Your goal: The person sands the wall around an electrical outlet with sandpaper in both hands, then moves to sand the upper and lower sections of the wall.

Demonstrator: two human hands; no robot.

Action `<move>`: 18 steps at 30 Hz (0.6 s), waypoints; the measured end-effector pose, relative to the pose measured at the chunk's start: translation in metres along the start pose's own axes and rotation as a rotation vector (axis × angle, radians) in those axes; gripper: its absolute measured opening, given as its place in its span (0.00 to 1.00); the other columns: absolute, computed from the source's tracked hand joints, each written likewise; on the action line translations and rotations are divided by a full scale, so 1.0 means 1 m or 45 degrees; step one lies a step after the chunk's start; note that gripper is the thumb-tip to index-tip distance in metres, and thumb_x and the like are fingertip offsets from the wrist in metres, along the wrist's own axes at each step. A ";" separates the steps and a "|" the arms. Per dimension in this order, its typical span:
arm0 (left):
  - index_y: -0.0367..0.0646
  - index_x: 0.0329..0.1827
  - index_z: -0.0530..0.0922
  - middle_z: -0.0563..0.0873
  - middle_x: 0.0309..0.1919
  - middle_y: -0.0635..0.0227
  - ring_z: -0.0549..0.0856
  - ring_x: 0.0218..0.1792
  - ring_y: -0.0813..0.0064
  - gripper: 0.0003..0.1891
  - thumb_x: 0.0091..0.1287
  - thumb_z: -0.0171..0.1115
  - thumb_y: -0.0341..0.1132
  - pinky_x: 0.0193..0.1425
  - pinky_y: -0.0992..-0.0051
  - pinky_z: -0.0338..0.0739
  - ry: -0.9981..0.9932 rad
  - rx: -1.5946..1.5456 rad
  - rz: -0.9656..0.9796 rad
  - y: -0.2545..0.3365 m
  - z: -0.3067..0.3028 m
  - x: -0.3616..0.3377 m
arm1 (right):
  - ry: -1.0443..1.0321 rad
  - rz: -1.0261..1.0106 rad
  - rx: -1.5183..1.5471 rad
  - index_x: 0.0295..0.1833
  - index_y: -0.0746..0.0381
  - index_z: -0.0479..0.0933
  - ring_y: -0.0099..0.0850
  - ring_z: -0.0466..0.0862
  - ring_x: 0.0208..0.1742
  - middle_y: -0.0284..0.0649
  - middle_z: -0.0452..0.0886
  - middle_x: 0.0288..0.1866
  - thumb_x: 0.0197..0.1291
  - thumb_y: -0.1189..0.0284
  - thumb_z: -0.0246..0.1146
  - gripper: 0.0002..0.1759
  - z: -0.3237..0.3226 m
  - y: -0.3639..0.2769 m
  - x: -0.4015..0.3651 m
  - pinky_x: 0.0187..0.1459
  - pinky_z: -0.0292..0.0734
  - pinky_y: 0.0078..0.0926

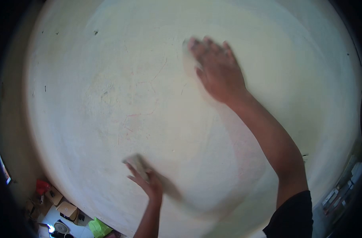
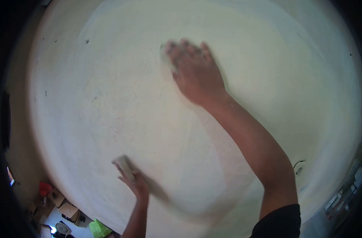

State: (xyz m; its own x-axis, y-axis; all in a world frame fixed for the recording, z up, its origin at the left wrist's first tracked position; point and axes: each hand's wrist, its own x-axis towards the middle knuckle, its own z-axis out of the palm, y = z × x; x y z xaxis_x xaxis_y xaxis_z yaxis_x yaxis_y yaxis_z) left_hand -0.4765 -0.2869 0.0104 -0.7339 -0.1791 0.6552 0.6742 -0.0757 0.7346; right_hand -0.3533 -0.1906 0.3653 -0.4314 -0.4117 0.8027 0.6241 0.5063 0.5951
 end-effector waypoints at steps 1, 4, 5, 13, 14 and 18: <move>0.32 0.72 0.51 0.51 0.74 0.49 0.47 0.75 0.50 0.33 0.73 0.38 0.49 0.72 0.46 0.25 -0.158 0.128 0.095 0.012 -0.001 -0.016 | -0.028 -0.161 0.135 0.72 0.49 0.55 0.27 0.62 0.71 0.34 0.63 0.71 0.64 0.60 0.54 0.32 -0.006 0.006 -0.009 0.71 0.50 0.47; 0.32 0.72 0.50 0.51 0.74 0.49 0.46 0.75 0.52 0.34 0.73 0.38 0.50 0.73 0.47 0.25 -0.340 0.291 0.156 0.016 -0.009 -0.026 | 0.117 0.112 -0.043 0.70 0.50 0.59 0.28 0.61 0.72 0.34 0.63 0.71 0.65 0.60 0.52 0.28 0.006 0.067 0.010 0.71 0.50 0.46; 0.32 0.72 0.50 0.51 0.74 0.49 0.45 0.75 0.52 0.34 0.73 0.38 0.50 0.73 0.48 0.25 -0.236 0.223 0.106 0.010 -0.008 -0.015 | 0.161 0.272 -0.114 0.70 0.51 0.60 0.28 0.61 0.72 0.34 0.65 0.70 0.65 0.59 0.52 0.28 0.010 0.095 0.019 0.71 0.50 0.48; 0.32 0.72 0.50 0.53 0.74 0.52 0.44 0.76 0.55 0.33 0.71 0.41 0.47 0.71 0.43 0.25 -0.412 0.211 0.134 0.050 0.005 -0.045 | 0.046 -0.071 0.106 0.70 0.51 0.60 0.28 0.63 0.71 0.30 0.65 0.69 0.64 0.60 0.53 0.29 -0.016 0.048 -0.031 0.69 0.52 0.51; 0.33 0.72 0.50 0.55 0.73 0.52 0.46 0.76 0.56 0.33 0.71 0.41 0.47 0.70 0.40 0.25 -0.458 0.295 0.218 0.047 0.006 -0.050 | 0.087 -0.050 0.092 0.70 0.51 0.60 0.29 0.63 0.71 0.30 0.65 0.69 0.64 0.60 0.53 0.28 -0.016 0.057 -0.030 0.69 0.52 0.50; 0.34 0.73 0.49 0.55 0.73 0.52 0.50 0.75 0.53 0.35 0.70 0.43 0.47 0.72 0.44 0.25 -0.142 0.212 0.107 0.023 0.006 -0.012 | 0.277 0.265 -0.068 0.68 0.52 0.62 0.29 0.64 0.70 0.32 0.66 0.69 0.65 0.60 0.51 0.26 0.001 0.137 -0.011 0.70 0.51 0.50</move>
State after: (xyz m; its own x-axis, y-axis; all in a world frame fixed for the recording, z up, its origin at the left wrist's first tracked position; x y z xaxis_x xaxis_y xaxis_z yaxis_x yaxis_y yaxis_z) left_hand -0.4528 -0.2806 0.0206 -0.6867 -0.0675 0.7238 0.7172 0.0996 0.6898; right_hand -0.2641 -0.1161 0.4379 -0.1448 -0.4586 0.8767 0.7204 0.5585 0.4112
